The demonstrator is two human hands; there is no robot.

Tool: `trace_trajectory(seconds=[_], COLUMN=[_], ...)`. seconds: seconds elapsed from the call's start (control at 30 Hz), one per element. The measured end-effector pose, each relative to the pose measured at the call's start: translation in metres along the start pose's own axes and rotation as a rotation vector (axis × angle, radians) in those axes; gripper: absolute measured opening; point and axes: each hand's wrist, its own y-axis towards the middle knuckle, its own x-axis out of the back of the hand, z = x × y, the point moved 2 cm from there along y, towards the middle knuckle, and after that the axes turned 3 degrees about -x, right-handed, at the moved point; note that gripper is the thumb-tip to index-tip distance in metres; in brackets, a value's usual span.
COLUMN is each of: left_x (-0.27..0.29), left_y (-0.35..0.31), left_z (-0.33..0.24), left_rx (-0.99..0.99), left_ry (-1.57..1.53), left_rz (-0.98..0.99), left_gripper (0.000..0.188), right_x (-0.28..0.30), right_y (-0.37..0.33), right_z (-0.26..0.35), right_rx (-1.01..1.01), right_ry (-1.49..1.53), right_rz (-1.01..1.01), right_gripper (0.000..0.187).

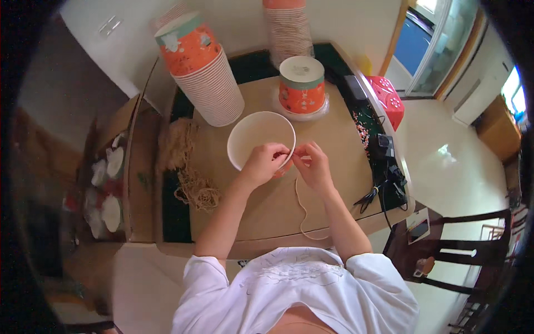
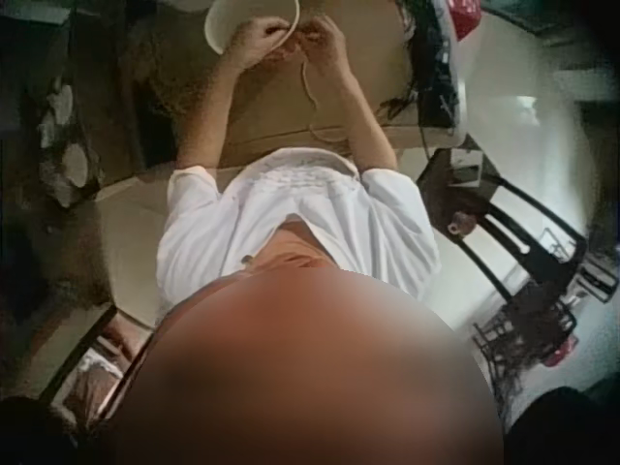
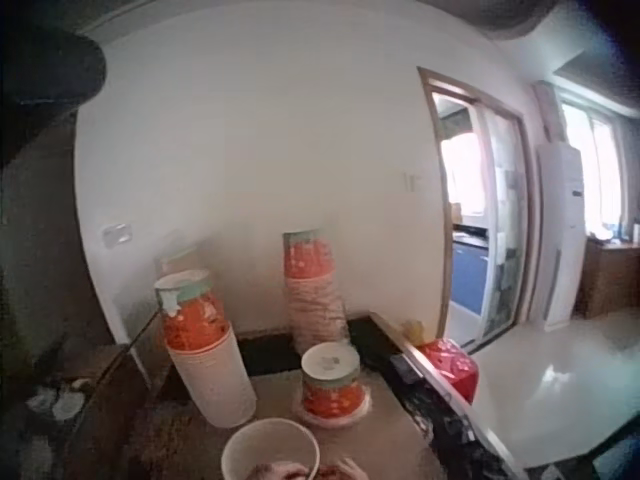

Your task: Attaching pieces of string to festive paper cups.

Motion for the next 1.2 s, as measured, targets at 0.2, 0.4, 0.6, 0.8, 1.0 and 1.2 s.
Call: trace_trajectory(seconds=[0.2, 0.4, 0.6, 0.8, 1.0, 1.2], left_x=[-0.003, 0.011, 0.008, 0.014, 0.003, 0.005], left_y=[-0.002, 0.000, 0.008, 0.000, 0.005, -0.003], left_z=[0.000, 0.011, 0.014, 0.040, 0.037, 0.037], left_rx=[-0.073, 0.376, 0.589, 0.367, 0.490, 0.270], left_ry=[0.235, -0.374, -0.745, -0.824, -0.540, -0.492], left_rz=[-0.140, -0.044, 0.255, 0.191, 0.072, -0.048], left_gripper=[0.008, 0.014, 0.022, 0.021, 0.010, 0.016], right_x=[-0.007, -0.030, -0.051, -0.012, -0.001, -0.005], right_y=[-0.017, -0.060, -0.028, 0.037, 0.048, 0.046], right_z=[0.007, 0.064, 0.096, 0.104, 0.053, 0.048], right_rx=[-0.224, 0.168, 0.649, 0.107, 0.062, 0.098], right_ry=[0.297, -0.277, -0.338, -0.187, -0.580, -0.661], right_rz=[0.001, 0.288, 0.581, 0.477, 0.543, 0.525], right_gripper=[0.010, 0.022, 0.029, 0.022, 0.017, 0.018])
